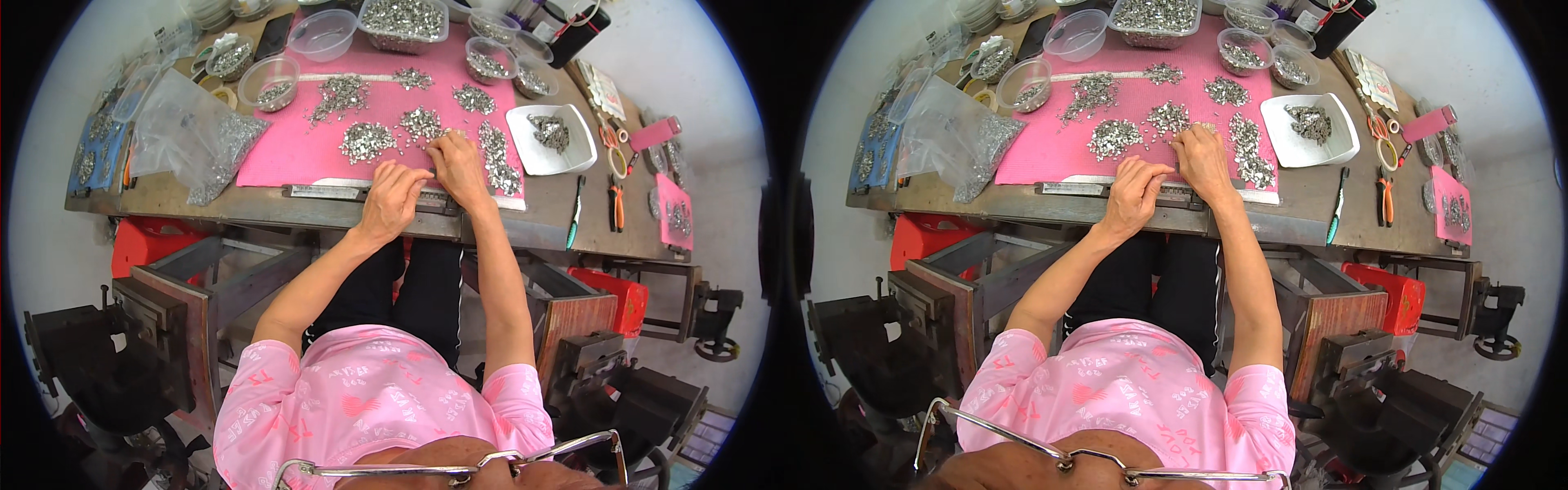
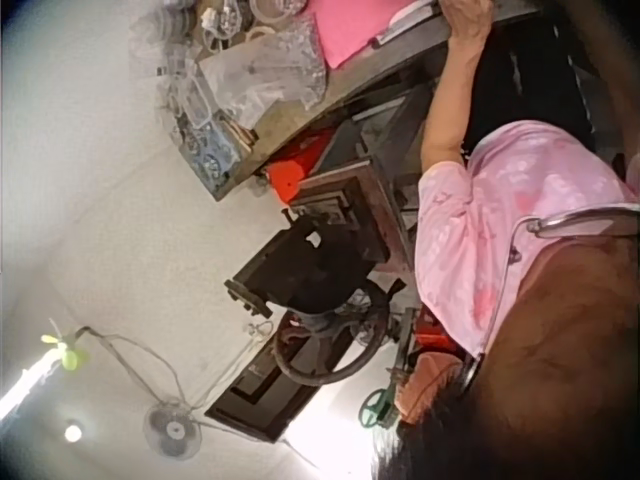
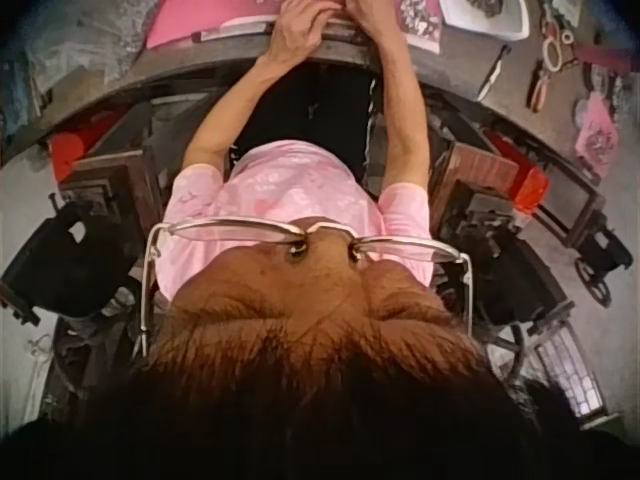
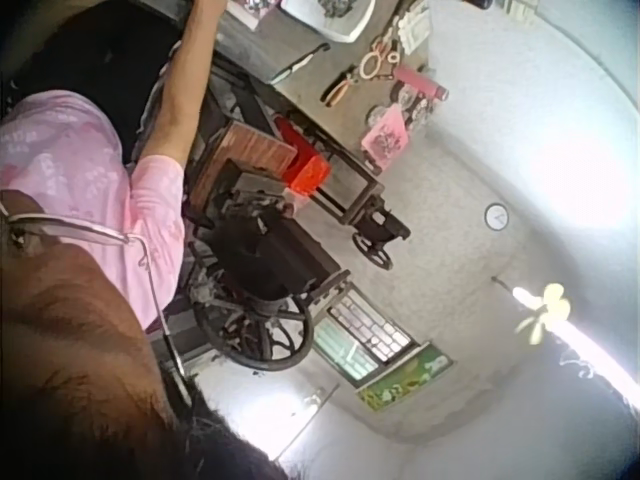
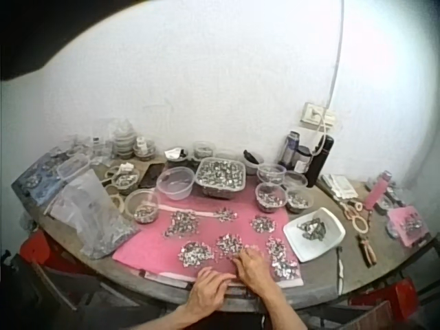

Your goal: The person places small metal pieces into a fixture by hand, then positions the fixture into a manual press machine and operates the hand wheel to press them.

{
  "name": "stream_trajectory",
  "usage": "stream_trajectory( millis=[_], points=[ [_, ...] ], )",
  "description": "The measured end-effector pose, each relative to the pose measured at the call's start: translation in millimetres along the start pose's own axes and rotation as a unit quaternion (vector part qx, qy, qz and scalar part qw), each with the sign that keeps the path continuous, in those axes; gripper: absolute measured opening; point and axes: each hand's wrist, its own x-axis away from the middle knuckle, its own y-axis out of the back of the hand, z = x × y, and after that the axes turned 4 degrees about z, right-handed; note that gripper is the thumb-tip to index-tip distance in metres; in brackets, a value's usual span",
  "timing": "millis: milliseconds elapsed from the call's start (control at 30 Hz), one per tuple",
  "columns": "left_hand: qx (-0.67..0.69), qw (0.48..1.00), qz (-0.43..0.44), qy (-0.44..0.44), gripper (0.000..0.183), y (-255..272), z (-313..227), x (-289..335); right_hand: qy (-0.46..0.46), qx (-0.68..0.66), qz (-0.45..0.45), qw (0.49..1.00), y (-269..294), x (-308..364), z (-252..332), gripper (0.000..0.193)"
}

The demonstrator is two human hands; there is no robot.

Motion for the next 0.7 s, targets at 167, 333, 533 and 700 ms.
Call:
stream_trajectory(
  millis=[167, 333, 533, 700],
  points=[
    [-0.001, 1.000, -0.002, 0.002, 0.015, 0.3, 0.9, -1.1, -0.017, -0.055, -0.015, 0.998, 25.3, 34.8, 22.4, 0.003],
    [-0.019, 1.000, 0.004, 0.000, 0.014, -0.4, -4.2, -3.7, -0.028, -0.081, -0.055, 0.995, 17.2, 69.3, 34.4, 0.004],
    [0.061, 0.998, -0.027, 0.016, 0.013, 12.3, -7.5, 1.4, -0.009, -0.054, -0.083, 0.995, 12.1, 73.8, 35.3, 0.009],
    [0.012, 0.998, -0.028, 0.047, 0.015, 67.9, -7.1, 16.5, -0.054, -0.107, -0.066, 0.991, 14.6, 73.5, 39.9, 0.012]
  ],
)
